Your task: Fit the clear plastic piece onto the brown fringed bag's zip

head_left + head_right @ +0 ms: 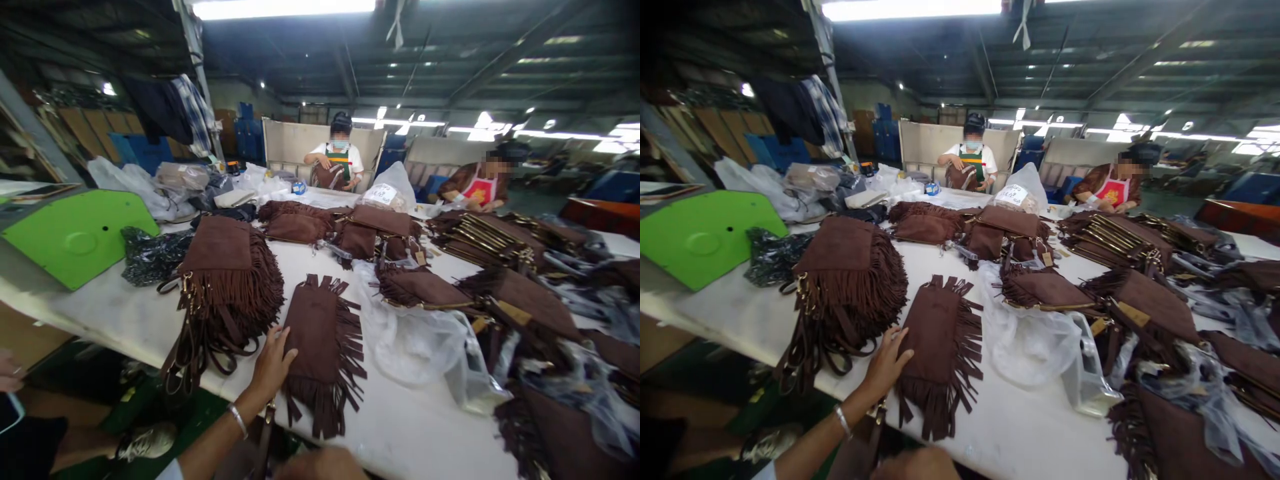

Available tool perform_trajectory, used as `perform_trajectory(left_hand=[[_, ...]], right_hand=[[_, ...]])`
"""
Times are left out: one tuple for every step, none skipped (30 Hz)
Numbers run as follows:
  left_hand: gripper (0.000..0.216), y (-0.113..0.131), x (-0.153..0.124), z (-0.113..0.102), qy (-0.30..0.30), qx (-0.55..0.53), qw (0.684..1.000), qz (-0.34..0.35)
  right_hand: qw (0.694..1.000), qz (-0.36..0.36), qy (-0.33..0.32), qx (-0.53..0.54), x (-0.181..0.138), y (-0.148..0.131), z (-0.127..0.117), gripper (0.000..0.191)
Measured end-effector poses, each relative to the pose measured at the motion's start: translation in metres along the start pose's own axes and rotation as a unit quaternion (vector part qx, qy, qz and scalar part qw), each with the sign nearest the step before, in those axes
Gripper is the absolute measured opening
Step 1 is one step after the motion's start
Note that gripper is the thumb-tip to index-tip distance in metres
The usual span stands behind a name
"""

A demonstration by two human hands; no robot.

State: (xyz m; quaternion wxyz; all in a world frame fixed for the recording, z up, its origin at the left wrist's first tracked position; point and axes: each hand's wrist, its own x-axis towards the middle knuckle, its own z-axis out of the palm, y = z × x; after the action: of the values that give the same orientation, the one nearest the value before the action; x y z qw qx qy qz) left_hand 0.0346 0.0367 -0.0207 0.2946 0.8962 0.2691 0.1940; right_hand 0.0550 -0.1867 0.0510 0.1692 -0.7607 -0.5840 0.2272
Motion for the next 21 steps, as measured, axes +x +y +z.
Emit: perform_trajectory(left_hand=[[0.053, -0.001, -0.011, -0.001, -0.004, 0.017, 1.0, 0.022], [0.058, -0.002, -0.021, -0.001, -0.013, 0.034, 0.999, 0.041], [0.062, -0.005, -0.032, -0.001, -0.024, 0.048, 0.997, 0.057], [0.065, -0.01, -0.041, 0.0, -0.034, 0.061, 0.995, 0.07], [0.067, -0.017, -0.049, 0.0, -0.039, 0.075, 0.993, 0.083], [0.068, -0.025, -0.054, 0.001, -0.04, 0.088, 0.991, 0.096], [0.068, -0.035, -0.056, 0.0, -0.04, 0.101, 0.988, 0.109], [0.067, -0.045, -0.056, -0.002, -0.043, 0.112, 0.985, 0.122], [0.067, -0.055, -0.052, -0.005, -0.053, 0.121, 0.982, 0.132], [0.067, -0.064, -0.045, -0.01, -0.071, 0.128, 0.98, 0.139], [0.068, -0.071, -0.036, -0.017, -0.096, 0.133, 0.976, 0.141], [0.07, -0.076, -0.025, -0.024, -0.127, 0.134, 0.973, 0.141], [0.072, -0.078, -0.014, -0.032, -0.16, 0.13, 0.968, 0.141], [0.074, -0.077, -0.003, -0.039, -0.19, 0.121, 0.964, 0.142], [0.074, -0.076, 0.007, -0.046, -0.213, 0.107, 0.96, 0.144], [0.074, -0.073, 0.015, -0.052, -0.229, 0.089, 0.958, 0.146], [0.072, -0.069, 0.021, -0.055, -0.239, 0.069, 0.957, 0.147], [0.071, -0.065, 0.023, -0.058, -0.241, 0.053, 0.958, 0.145], [0.071, -0.061, 0.021, -0.059, -0.235, 0.043, 0.961, 0.139], [0.072, -0.057, 0.016, -0.06, -0.221, 0.04, 0.966, 0.129], [0.074, -0.053, 0.008, -0.06, -0.202, 0.042, 0.972, 0.115]], right_hand=[[0.999, 0.029, 0.038, -0.007, 0.01, 0.008, -0.007, 0.028], [0.994, 0.067, 0.085, -0.019, 0.023, 0.016, -0.013, 0.031], [0.985, 0.106, 0.135, -0.034, 0.036, 0.025, -0.017, 0.035], [0.973, 0.139, 0.179, -0.051, 0.048, 0.034, -0.017, 0.041], [0.964, 0.156, 0.205, -0.065, 0.06, 0.043, -0.014, 0.048], [0.962, 0.151, 0.212, -0.077, 0.07, 0.052, -0.008, 0.056], [0.965, 0.133, 0.21, -0.086, 0.078, 0.059, -0.001, 0.063], [0.969, 0.108, 0.203, -0.095, 0.085, 0.066, 0.007, 0.068], [0.971, 0.083, 0.197, -0.103, 0.091, 0.07, 0.015, 0.07], [0.973, 0.062, 0.194, -0.109, 0.096, 0.074, 0.02, 0.072], [0.973, 0.049, 0.196, -0.113, 0.101, 0.076, 0.024, 0.073], [0.973, 0.043, 0.199, -0.112, 0.105, 0.077, 0.025, 0.074], [0.973, 0.042, 0.201, -0.108, 0.11, 0.078, 0.023, 0.074], [0.973, 0.044, 0.2, -0.102, 0.114, 0.078, 0.019, 0.073], [0.974, 0.046, 0.198, -0.096, 0.117, 0.079, 0.013, 0.072], [0.976, 0.048, 0.192, -0.09, 0.118, 0.081, 0.006, 0.071], [0.978, 0.048, 0.183, -0.084, 0.117, 0.083, -0.001, 0.07], [0.981, 0.046, 0.174, -0.077, 0.113, 0.086, -0.008, 0.067], [0.982, 0.047, 0.171, -0.068, 0.107, 0.09, -0.015, 0.061], [0.981, 0.046, 0.18, -0.058, 0.102, 0.093, -0.022, 0.053], [0.978, 0.041, 0.197, -0.047, 0.099, 0.096, -0.028, 0.046]])
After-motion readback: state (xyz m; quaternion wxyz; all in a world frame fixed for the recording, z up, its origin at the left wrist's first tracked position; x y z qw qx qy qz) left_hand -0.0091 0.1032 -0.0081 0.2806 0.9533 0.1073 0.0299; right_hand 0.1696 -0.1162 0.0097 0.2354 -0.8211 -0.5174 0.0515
